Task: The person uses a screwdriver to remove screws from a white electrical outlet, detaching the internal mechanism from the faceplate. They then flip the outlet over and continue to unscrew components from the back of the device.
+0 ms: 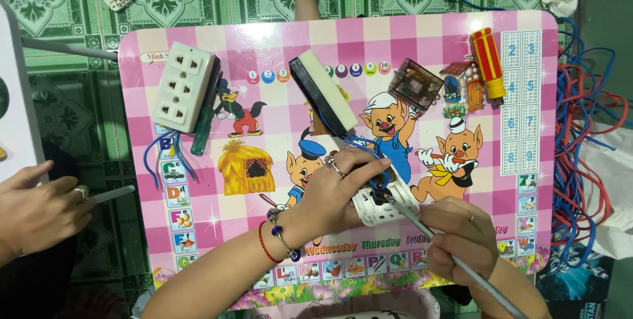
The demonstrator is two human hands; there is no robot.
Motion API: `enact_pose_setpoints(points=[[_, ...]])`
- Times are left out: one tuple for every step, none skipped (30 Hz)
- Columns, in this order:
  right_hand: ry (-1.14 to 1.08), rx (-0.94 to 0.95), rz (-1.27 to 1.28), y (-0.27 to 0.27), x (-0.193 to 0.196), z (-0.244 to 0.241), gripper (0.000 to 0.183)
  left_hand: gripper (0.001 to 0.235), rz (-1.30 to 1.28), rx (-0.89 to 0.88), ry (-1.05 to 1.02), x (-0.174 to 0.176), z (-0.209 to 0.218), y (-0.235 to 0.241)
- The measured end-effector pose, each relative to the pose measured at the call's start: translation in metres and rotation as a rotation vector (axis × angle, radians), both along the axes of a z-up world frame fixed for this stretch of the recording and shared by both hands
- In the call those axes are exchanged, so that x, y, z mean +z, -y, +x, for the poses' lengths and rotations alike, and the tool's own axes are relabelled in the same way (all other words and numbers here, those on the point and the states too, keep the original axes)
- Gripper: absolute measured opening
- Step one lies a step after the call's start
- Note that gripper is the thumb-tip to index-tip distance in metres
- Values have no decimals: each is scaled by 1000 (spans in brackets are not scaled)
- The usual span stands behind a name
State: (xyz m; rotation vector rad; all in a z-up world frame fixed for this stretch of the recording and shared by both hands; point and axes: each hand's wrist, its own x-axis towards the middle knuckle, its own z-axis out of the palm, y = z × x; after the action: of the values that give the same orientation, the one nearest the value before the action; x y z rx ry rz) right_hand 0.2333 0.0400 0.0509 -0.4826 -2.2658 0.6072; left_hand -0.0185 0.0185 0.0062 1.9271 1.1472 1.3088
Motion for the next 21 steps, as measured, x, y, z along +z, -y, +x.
enact_pose_setpoints(points=[[0,-2,-2,2,-5,6,9,63,-2,-2,0,0,0,0],[32,10,11,4,-9,13,17,64,-4,-6,5,0,0,-1],[64,26,24,6,-13,18,30,65,-6,-7,9,0,0,-1],[62,26,23,7,-7,18,30,65,-7,-6,8,-1,0,0],[61,4,3,9,0,18,34,66,-1,0,4,-2,0,0],[60,-18,-17,10,7,17,39,67,4,7,1,-3,1,0],[60,-20,-17,11,0,18,39,67,4,5,0,-3,1,0],[1,-85,39,12,-8,18,27,66,3,2,7,-3,1,0],[-57,-149,95,13,-16,18,16,66,1,0,14,-2,1,0],[-58,-150,94,10,-15,14,16,66,0,-1,13,-3,1,1],[-105,-126,17,7,-15,9,14,64,-1,0,8,-4,1,1],[-153,-103,-61,3,-15,4,13,63,-1,1,2,-5,1,2],[-154,-102,-62,6,-15,4,13,63,-2,1,1,-5,2,3],[-149,-135,-101,8,-15,3,13,63,-13,18,-6,-5,3,3],[-143,-166,-137,9,-14,3,16,63,-21,36,-12,-5,4,3],[-144,-164,-137,10,-19,6,16,63,-19,38,-13,-5,3,3],[-117,-173,-204,12,-23,10,12,63,-18,38,-19,-5,3,4],[-90,-182,-271,14,-28,14,11,63,-17,38,-25,-5,4,4],[-89,-182,-270,15,-26,12,11,63,-16,37,-24,-6,4,4],[-84,-180,-279,17,-24,10,11,63,-22,31,-26,-6,4,4],[-78,-176,-288,18,-22,7,17,64,-27,26,-28,-6,3,4]])
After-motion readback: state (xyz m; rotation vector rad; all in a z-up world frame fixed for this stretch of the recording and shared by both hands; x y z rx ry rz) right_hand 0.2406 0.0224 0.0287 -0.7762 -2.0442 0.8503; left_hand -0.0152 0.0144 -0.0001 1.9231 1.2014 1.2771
